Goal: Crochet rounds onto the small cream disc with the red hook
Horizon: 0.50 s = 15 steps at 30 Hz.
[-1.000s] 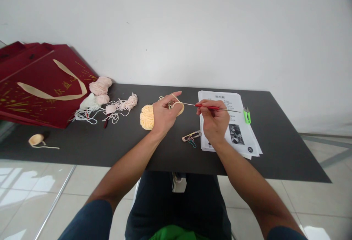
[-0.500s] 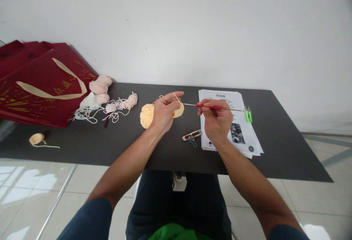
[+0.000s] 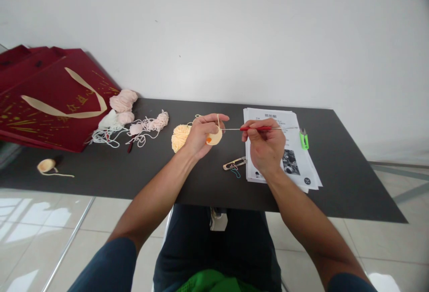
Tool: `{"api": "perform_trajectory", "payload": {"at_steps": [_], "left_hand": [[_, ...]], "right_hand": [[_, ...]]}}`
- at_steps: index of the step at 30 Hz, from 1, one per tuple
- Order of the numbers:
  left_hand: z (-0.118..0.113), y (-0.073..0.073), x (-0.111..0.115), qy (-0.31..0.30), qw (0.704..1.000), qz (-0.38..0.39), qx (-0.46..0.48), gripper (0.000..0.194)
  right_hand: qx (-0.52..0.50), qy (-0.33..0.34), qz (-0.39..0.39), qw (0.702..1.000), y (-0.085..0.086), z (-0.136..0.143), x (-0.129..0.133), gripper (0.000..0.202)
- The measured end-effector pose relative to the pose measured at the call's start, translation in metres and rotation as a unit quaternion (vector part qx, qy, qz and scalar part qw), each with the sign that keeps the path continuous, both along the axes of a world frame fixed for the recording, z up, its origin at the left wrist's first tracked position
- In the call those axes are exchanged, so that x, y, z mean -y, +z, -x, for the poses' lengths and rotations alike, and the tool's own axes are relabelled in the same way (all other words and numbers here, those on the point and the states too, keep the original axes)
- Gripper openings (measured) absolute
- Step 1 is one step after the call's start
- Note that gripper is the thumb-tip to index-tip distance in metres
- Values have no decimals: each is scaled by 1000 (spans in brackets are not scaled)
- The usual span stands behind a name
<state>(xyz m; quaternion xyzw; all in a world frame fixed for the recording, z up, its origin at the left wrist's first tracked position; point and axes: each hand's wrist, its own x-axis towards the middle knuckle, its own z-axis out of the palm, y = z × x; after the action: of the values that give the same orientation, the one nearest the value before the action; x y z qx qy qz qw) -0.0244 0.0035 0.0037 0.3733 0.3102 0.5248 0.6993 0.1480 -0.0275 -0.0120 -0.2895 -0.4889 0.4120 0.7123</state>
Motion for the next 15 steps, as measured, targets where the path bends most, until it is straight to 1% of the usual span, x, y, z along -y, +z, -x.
{"api": "perform_trajectory", "payload": {"at_steps": [5, 9, 12, 15], "left_hand": [[0, 1, 1, 24, 999, -6, -20, 35], [-3, 2, 2, 29, 1000, -12, -2, 33], [-8, -2, 4, 54, 998, -35, -1, 27], [-13, -8, 6, 95, 994, -53, -31, 20]], "right_hand": [[-29, 5, 44, 999, 6, 0, 0, 19], [-96, 45, 83, 991, 11, 3, 0, 20], [-132, 58, 131, 981, 9, 5, -2, 18], [-151, 51, 168, 973, 5, 8, -3, 18]]}}
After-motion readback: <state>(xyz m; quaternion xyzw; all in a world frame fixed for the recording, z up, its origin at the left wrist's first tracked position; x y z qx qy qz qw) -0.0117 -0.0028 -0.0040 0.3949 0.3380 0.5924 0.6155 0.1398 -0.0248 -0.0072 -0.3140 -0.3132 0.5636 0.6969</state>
